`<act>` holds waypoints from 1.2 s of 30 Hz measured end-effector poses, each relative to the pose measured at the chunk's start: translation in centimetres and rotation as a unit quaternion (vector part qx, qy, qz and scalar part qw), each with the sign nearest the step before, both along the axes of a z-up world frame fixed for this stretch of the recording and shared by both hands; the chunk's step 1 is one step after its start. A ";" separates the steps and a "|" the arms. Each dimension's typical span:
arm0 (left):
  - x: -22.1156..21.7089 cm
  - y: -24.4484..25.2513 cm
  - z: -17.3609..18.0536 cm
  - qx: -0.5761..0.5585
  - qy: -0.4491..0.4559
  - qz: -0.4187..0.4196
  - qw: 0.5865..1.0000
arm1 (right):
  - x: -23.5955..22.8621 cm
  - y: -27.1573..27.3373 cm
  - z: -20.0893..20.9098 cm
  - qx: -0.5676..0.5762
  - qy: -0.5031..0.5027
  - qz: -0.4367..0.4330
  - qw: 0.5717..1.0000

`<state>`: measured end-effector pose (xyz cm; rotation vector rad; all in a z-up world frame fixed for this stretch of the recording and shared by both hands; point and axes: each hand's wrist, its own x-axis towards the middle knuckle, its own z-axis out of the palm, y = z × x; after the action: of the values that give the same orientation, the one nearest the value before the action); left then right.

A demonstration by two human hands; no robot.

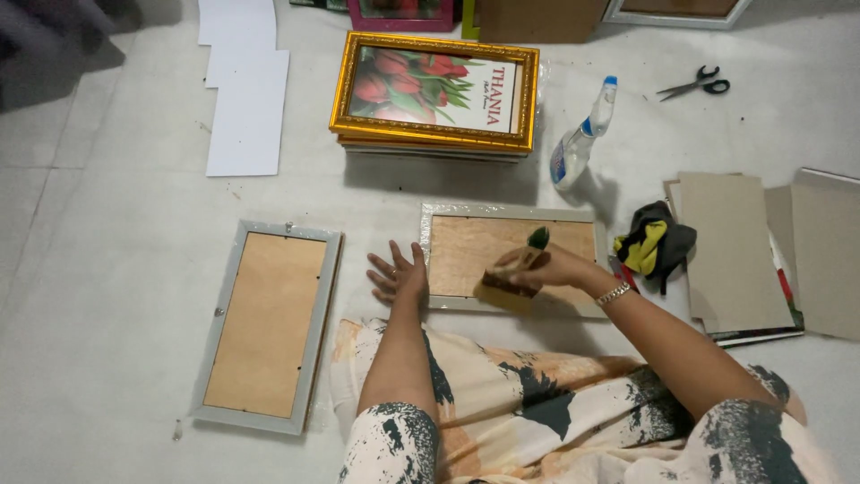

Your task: Cleaning a picture frame and applying adhesive to a backing board to assemble the frame.

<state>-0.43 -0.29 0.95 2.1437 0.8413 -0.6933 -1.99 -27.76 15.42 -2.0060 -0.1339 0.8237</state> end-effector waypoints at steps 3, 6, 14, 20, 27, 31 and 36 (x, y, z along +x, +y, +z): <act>0.2 -0.1 0.2 -0.007 0.004 0.003 1.000 | 3.8 -1.8 -2.7 -0.054 -0.055 -0.146 0.986; 0.4 0.0 -0.3 -0.001 0.014 -0.001 1.000 | 6.7 -5.5 -6.8 -0.154 -0.392 -0.133 0.897; 0.2 -0.1 0.3 -0.001 0.008 -0.002 1.000 | 3.0 4.0 -1.4 0.040 0.006 0.042 0.998; 0.5 0.0 -0.9 -0.002 0.006 0.000 1.000 | 8.9 4.0 -4.9 -0.126 -0.163 -0.015 0.979; 0.3 0.1 -0.8 -0.008 -0.001 0.013 1.000 | 5.7 7.8 -1.1 0.013 -0.191 -0.057 0.980; 0.3 0.1 -0.9 -0.008 0.005 0.022 1.000 | 4.8 8.4 -5.4 0.015 -0.004 0.082 0.996; 0.5 0.0 -1.5 -0.004 -0.001 0.017 1.000 | 9.4 8.3 -7.6 0.013 -0.136 -0.041 0.990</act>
<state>0.02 -0.31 -0.51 2.1185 0.8710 -0.6756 7.43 -19.47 7.78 -2.0761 -0.2151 0.4907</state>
